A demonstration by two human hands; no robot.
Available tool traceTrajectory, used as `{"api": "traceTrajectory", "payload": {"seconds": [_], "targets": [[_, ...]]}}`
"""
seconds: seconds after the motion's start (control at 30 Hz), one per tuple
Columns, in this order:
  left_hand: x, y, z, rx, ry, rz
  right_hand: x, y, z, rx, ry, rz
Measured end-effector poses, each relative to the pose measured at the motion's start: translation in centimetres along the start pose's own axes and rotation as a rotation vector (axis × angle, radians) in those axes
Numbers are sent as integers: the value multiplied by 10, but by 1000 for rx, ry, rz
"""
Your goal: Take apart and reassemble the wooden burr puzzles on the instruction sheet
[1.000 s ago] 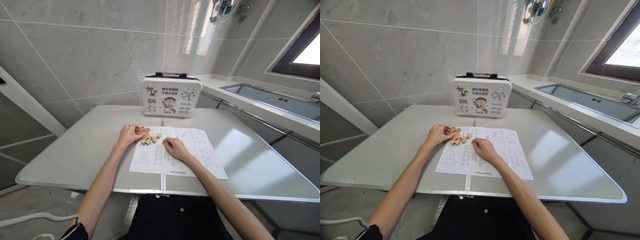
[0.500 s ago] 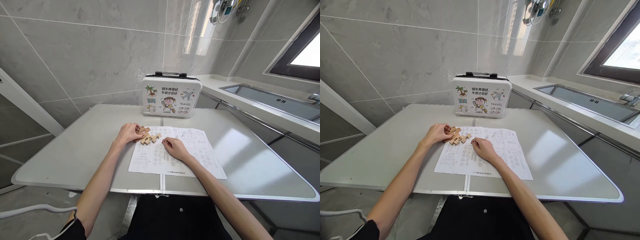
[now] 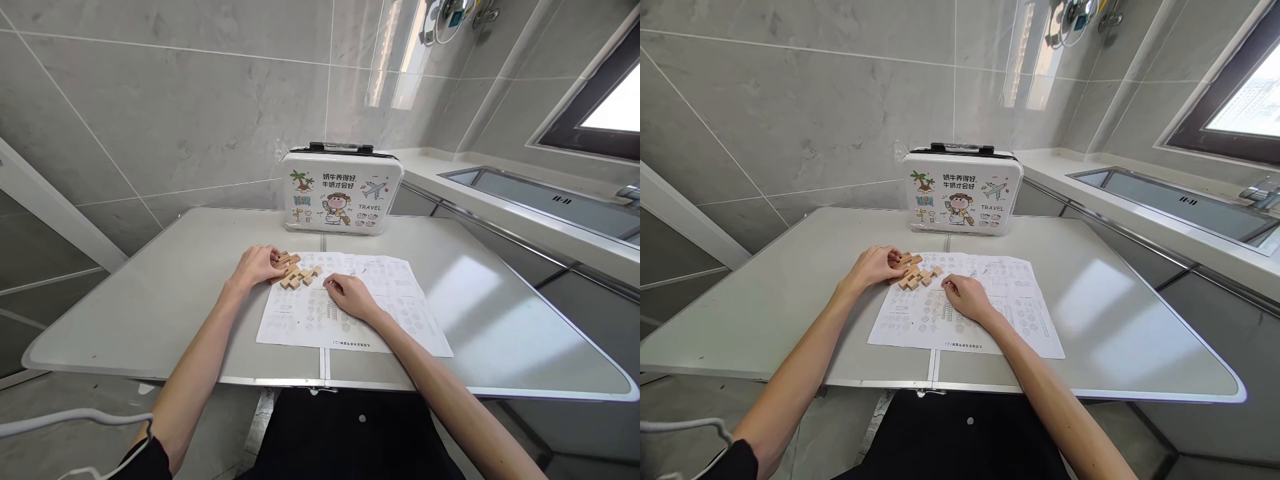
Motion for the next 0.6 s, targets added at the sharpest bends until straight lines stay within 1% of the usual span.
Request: {"api": "traceTrajectory", "payload": {"seconds": [0.6], "targets": [[3, -1, -2, -17, 41, 9, -2, 1, -1, 11, 6, -8]]}}
Point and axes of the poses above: each hand's wrist, its own y-axis away from the middle knuckle, its own z-axis out of the back of the hand, x = y × z, the point moved 4 cm from there along -y, towards the middle knuckle, and after that the axes turned 3 degrees about -y, right-handed, at the moved point
